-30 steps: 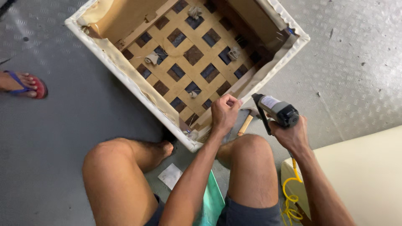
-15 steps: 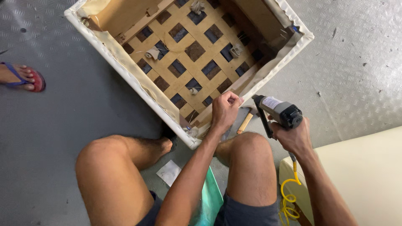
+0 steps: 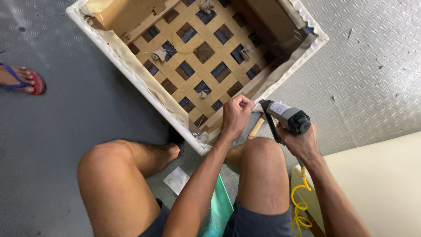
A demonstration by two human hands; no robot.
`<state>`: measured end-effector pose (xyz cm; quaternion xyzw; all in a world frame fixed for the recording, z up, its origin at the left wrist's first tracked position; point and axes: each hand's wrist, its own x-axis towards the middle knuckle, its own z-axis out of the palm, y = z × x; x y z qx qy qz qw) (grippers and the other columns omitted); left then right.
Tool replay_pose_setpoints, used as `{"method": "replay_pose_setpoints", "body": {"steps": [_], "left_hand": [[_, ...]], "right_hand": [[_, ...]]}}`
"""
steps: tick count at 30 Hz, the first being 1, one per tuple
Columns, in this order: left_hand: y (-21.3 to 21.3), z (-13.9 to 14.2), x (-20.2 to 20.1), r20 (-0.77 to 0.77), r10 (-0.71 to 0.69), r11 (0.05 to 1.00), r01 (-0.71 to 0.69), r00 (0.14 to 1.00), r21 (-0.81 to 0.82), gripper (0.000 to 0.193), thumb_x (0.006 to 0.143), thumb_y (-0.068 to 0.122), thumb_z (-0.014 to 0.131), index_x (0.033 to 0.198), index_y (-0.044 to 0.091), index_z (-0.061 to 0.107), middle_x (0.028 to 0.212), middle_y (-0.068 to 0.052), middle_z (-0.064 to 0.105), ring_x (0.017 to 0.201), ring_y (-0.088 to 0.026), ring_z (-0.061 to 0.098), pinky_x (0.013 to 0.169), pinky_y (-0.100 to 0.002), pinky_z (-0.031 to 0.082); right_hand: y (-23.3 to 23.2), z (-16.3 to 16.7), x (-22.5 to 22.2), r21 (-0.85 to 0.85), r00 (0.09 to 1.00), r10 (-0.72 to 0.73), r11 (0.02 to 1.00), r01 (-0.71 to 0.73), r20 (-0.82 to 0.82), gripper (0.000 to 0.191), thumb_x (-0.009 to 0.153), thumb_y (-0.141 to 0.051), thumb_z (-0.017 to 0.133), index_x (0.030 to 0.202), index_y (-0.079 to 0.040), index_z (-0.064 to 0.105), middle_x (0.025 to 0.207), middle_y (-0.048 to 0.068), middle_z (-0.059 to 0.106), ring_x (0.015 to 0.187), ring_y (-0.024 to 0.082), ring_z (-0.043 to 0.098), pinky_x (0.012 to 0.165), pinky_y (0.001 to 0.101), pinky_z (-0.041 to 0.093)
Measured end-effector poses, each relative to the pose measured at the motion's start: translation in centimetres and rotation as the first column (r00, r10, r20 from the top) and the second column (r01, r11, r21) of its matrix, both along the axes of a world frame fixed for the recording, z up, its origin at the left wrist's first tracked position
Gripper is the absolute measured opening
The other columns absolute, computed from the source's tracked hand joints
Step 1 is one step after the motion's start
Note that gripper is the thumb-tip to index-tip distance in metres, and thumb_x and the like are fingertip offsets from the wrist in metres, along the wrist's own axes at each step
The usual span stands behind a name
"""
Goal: The person staples fabric onto the underside of a furniture frame using a pneumatic staple gun. They pull the fabric taut and secure it along the edges of the frame.
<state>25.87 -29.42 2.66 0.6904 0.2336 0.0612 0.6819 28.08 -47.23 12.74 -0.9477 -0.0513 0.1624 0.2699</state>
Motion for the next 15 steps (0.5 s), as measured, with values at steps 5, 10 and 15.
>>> {"method": "replay_pose_setpoints", "body": {"steps": [5,10,15], "left_hand": [[0.2,1.0,-1.0,0.143,-0.096,0.924,0.035,0.985,0.382,0.020,0.096,0.018,0.071,0.090,0.000,0.065,0.086,-0.014,0.067,0.083,-0.032,0.064,0.074,-0.045,0.050],[0.2,1.8,-4.8,0.012,-0.240,0.588,0.136,0.971,0.797,0.022,0.092,0.022,0.070,0.102,0.004,0.063,0.096,-0.014,0.062,0.094,-0.032,0.060,0.081,-0.047,0.047],[0.9,1.0,-5.4,0.079,-0.201,0.702,0.087,0.976,0.707,0.015,0.101,0.017,0.068,0.095,0.003,0.064,0.095,-0.013,0.065,0.092,-0.030,0.062,0.083,-0.045,0.050]], "right_hand": [[-0.9,1.6,-1.2,0.070,0.986,-0.122,0.989,0.131,-0.117,0.029,0.076,-0.005,0.069,0.104,-0.004,0.076,0.071,0.014,0.073,0.063,0.019,0.070,0.061,0.0366,0.055],[-1.6,2.3,-2.5,0.136,0.996,-0.058,0.988,0.067,-0.066,0.030,0.073,-0.002,0.068,0.102,-0.003,0.076,0.072,0.011,0.074,0.065,0.016,0.072,0.063,0.0329,0.057],[-1.5,1.3,-3.5,0.147,0.999,0.032,0.989,-0.034,0.011,0.032,0.071,-0.003,0.070,0.102,-0.004,0.076,0.075,0.012,0.074,0.069,0.019,0.072,0.065,0.0350,0.057]]}}
